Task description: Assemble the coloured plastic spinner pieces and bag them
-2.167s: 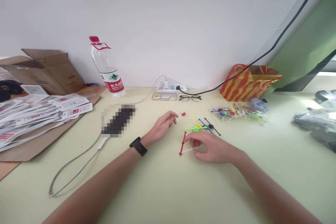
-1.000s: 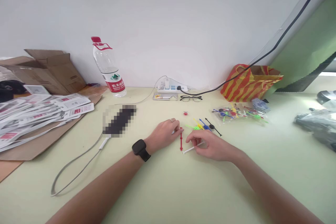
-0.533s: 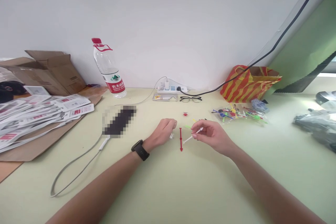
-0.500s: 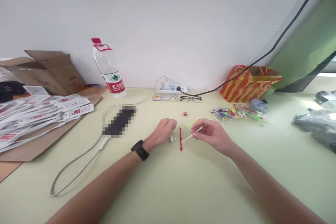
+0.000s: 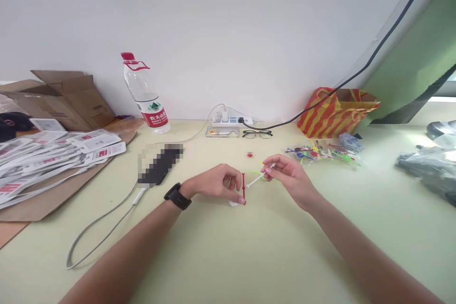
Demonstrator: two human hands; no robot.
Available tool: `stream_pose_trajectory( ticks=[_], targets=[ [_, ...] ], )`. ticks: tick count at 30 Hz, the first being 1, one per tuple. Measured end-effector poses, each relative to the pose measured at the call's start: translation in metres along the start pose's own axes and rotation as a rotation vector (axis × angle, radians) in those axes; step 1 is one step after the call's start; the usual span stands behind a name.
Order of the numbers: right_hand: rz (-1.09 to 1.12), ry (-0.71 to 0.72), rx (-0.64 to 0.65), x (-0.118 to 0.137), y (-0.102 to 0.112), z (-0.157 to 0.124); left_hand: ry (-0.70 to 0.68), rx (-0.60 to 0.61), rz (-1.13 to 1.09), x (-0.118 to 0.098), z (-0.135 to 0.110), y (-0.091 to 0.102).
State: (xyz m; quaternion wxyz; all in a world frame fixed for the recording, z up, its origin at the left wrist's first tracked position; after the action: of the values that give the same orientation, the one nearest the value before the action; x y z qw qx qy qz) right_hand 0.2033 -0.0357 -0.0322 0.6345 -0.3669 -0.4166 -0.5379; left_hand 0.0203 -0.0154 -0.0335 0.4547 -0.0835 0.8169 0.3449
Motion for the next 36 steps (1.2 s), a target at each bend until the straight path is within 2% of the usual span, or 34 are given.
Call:
stream_pose_trajectory(
  ticks=[4,9,15,20,23,26,30,36],
  targets=[
    [-0.024,-0.028,-0.025,-0.005,0.003,0.0,0.029,0.008,0.15,0.009,-0.001,0.003],
    [-0.005,-0.021,-0.033,-0.004,0.001,0.0,0.002,0.112,0.121,0.011,0.001,-0.009],
    [0.016,-0.061,-0.021,-0.006,-0.001,-0.001,0.002,0.064,0.139,0.004,0.0,-0.007],
    [0.028,-0.045,-0.018,-0.008,0.0,-0.001,-0.092,-0.059,0.134,-0.012,-0.002,-0.016],
    [0.023,-0.044,-0.03,-0.01,0.002,-0.001,-0.107,-0.101,0.128,-0.015,-0.002,-0.021],
    [0.029,-0.049,-0.064,-0.013,0.006,-0.001,-0.036,-0.08,0.046,-0.006,0.001,-0.019],
    [0.071,-0.045,-0.092,-0.013,0.008,0.0,-0.005,-0.04,-0.194,0.001,0.006,-0.01],
    [0.105,-0.002,-0.055,-0.007,-0.002,-0.002,-0.019,-0.12,-0.511,0.004,0.011,0.002]
  ],
)
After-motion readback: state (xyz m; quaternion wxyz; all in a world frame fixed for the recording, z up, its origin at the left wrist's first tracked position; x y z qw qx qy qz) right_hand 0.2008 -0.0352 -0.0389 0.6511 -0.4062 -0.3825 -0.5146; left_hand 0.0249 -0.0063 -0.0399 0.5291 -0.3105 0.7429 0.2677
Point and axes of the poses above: each hand's wrist, its own z-axis towards the middle knuckle, its own y-axis out of the back of the hand, x = y × z, the point moved 8 cm from there along z, towards the middle knuckle, and after that the axes turned 15 degrees about y, right-handed, at the moved point
